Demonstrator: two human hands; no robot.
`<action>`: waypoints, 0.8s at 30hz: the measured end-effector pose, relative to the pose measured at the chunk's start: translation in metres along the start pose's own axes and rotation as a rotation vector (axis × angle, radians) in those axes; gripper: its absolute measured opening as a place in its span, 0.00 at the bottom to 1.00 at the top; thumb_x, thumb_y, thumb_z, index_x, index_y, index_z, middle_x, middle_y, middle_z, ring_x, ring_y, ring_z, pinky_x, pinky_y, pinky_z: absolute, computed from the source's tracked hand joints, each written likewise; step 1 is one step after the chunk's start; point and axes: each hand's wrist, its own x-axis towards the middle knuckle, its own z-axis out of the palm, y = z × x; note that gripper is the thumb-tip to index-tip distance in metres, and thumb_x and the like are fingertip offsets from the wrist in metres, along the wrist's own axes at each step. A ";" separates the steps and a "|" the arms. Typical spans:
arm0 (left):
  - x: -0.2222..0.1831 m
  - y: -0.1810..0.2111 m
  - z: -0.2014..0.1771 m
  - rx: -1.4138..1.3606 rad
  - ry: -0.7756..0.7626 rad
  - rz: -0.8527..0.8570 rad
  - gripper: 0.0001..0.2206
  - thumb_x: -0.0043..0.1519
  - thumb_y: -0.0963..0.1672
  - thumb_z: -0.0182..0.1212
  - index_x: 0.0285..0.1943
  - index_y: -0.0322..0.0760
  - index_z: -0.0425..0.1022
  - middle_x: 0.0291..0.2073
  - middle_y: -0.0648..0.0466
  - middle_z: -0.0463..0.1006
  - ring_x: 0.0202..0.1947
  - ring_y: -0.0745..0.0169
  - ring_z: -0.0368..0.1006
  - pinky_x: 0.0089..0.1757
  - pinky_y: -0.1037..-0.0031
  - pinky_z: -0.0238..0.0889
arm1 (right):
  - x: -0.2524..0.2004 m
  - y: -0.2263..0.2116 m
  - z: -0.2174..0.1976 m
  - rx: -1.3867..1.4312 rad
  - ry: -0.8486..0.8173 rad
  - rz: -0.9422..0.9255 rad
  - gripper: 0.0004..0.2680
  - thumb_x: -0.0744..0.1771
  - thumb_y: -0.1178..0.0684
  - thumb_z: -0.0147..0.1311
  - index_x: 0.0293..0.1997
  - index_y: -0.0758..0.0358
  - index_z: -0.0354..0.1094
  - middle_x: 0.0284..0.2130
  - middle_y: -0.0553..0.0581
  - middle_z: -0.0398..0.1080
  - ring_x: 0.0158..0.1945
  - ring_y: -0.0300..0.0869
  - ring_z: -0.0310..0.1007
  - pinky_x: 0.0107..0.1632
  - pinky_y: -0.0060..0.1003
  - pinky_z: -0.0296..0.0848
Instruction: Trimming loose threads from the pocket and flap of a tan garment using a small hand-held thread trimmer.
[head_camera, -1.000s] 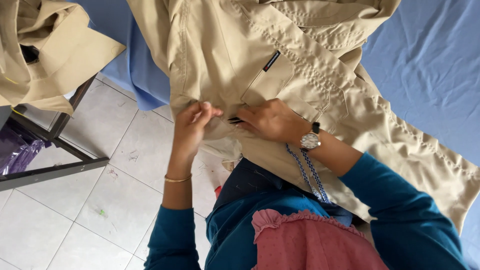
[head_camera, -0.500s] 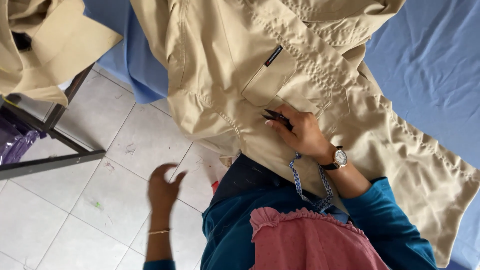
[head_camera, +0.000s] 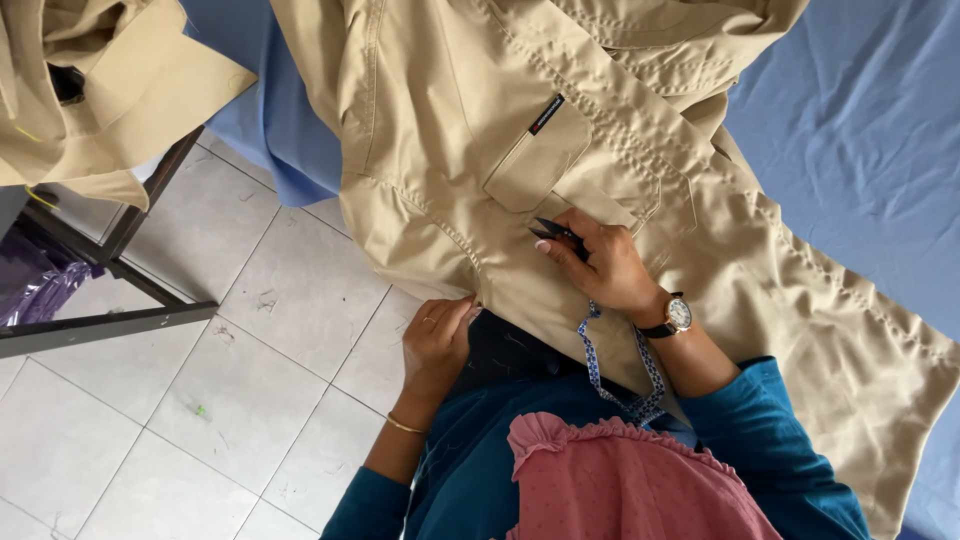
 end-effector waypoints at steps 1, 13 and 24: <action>0.000 -0.001 -0.004 -0.036 -0.019 0.005 0.04 0.60 0.37 0.68 0.41 0.37 0.83 0.30 0.56 0.83 0.29 0.58 0.79 0.34 0.76 0.76 | -0.001 0.001 0.001 0.001 -0.003 0.002 0.06 0.68 0.52 0.61 0.43 0.63 0.71 0.09 0.55 0.59 0.16 0.53 0.69 0.24 0.37 0.68; -0.026 -0.026 -0.044 0.088 -0.161 -0.781 0.06 0.54 0.44 0.75 0.38 0.44 0.87 0.26 0.50 0.84 0.31 0.48 0.79 0.37 0.62 0.72 | -0.003 0.009 -0.003 0.116 0.000 0.125 0.07 0.67 0.53 0.61 0.41 0.65 0.71 0.12 0.55 0.62 0.15 0.45 0.63 0.24 0.36 0.64; 0.047 -0.015 -0.070 0.135 -0.776 -1.072 0.15 0.61 0.52 0.60 0.47 0.46 0.85 0.46 0.58 0.86 0.52 0.61 0.78 0.57 0.67 0.66 | 0.013 0.031 -0.042 1.538 0.230 0.463 0.11 0.72 0.44 0.45 0.36 0.58 0.65 0.16 0.46 0.50 0.12 0.33 0.40 0.19 0.27 0.44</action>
